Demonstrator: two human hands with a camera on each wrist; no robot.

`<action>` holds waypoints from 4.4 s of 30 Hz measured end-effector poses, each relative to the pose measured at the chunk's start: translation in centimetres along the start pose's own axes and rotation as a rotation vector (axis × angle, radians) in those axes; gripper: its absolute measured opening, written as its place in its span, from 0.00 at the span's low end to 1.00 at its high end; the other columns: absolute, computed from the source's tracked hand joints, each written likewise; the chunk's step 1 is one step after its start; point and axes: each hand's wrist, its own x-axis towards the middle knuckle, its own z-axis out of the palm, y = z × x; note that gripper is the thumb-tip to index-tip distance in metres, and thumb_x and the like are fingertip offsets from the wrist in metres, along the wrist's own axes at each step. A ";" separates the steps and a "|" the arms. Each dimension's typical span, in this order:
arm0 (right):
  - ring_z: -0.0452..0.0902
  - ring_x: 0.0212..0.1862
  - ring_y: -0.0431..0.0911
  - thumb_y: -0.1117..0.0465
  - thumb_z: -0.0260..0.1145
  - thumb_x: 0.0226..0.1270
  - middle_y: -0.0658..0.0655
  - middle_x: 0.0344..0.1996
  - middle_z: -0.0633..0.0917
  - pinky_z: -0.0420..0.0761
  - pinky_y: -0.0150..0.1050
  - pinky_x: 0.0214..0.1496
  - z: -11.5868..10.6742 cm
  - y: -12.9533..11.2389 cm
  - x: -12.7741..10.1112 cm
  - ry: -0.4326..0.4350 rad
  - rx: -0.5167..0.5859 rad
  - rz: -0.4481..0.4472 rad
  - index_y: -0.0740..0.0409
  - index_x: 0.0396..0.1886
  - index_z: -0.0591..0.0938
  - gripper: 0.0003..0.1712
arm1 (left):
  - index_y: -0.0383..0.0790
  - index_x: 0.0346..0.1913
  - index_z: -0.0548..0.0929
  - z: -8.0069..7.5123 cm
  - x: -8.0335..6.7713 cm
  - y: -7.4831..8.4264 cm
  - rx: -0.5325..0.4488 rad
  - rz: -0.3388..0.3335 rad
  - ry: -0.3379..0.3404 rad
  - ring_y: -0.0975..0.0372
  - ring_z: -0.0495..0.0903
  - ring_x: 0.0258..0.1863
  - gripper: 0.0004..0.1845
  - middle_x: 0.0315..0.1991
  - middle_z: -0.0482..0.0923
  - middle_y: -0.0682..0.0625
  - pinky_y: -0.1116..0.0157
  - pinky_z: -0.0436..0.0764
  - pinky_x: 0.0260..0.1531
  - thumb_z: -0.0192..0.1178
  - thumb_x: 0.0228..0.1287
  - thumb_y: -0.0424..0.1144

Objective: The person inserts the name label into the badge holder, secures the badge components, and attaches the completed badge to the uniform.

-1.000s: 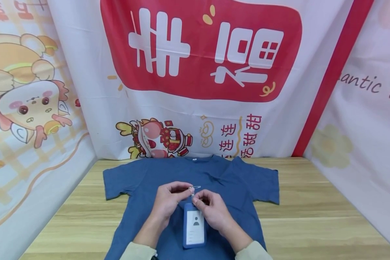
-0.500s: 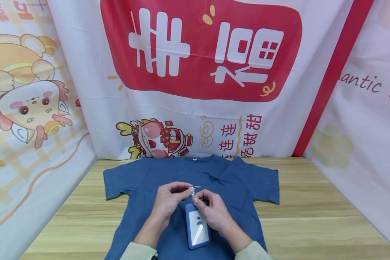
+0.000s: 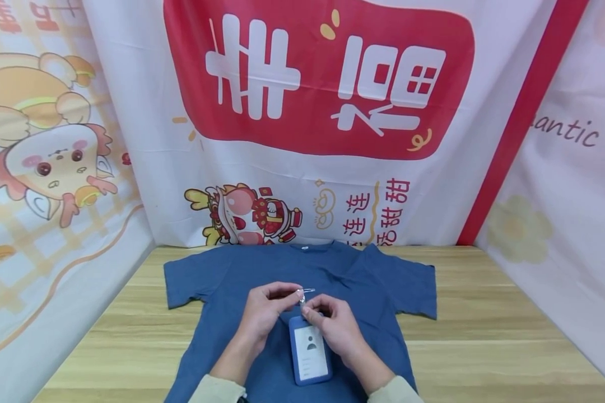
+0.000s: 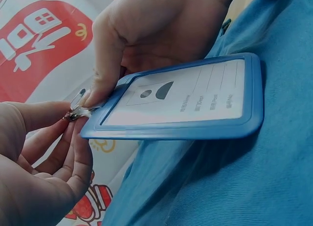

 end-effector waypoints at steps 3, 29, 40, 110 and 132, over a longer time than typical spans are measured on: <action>0.79 0.42 0.44 0.55 0.75 0.72 0.51 0.37 0.87 0.79 0.36 0.44 -0.2 0.0 0.1 0.041 0.020 0.026 0.58 0.41 0.90 0.10 | 0.42 0.57 0.92 0.1 0.0 0.0 -0.010 -0.010 -0.017 0.60 0.87 0.45 0.17 0.51 0.91 0.48 0.59 0.89 0.52 0.74 0.71 0.46; 0.78 0.41 0.44 0.48 0.75 0.73 0.48 0.40 0.89 0.74 0.37 0.36 -1.8 0.1 1.1 0.268 0.184 0.125 0.54 0.49 0.90 0.16 | 0.36 0.52 0.87 0.5 -0.1 -1.2 0.094 -0.129 -0.287 0.62 0.87 0.37 0.14 0.42 0.91 0.49 0.62 0.91 0.40 0.72 0.72 0.41; 0.79 0.46 0.45 0.48 0.75 0.73 0.50 0.44 0.90 0.76 0.38 0.45 -1.8 0.2 1.0 0.210 0.160 0.137 0.54 0.48 0.90 0.15 | 0.35 0.53 0.86 0.4 -0.1 -1.3 0.085 -0.128 -0.297 0.61 0.87 0.38 0.16 0.45 0.90 0.47 0.59 0.92 0.42 0.70 0.75 0.44; 0.77 0.33 0.43 0.51 0.77 0.71 0.50 0.36 0.91 0.75 0.34 0.29 -1.0 0.3 0.4 -0.054 0.092 0.074 0.57 0.45 0.91 0.14 | 0.39 0.54 0.91 0.1 -0.1 -0.5 -0.052 -0.010 -0.028 0.61 0.86 0.42 0.14 0.49 0.90 0.47 0.60 0.89 0.47 0.69 0.76 0.45; 0.77 0.32 0.46 0.51 0.74 0.75 0.53 0.35 0.90 0.82 0.38 0.39 -2.4 -0.2 0.6 0.048 0.123 0.059 0.57 0.44 0.90 0.13 | 0.36 0.53 0.91 0.6 -0.7 -0.8 -0.001 0.027 -0.107 0.60 0.84 0.38 0.14 0.43 0.88 0.48 0.62 0.89 0.43 0.69 0.76 0.44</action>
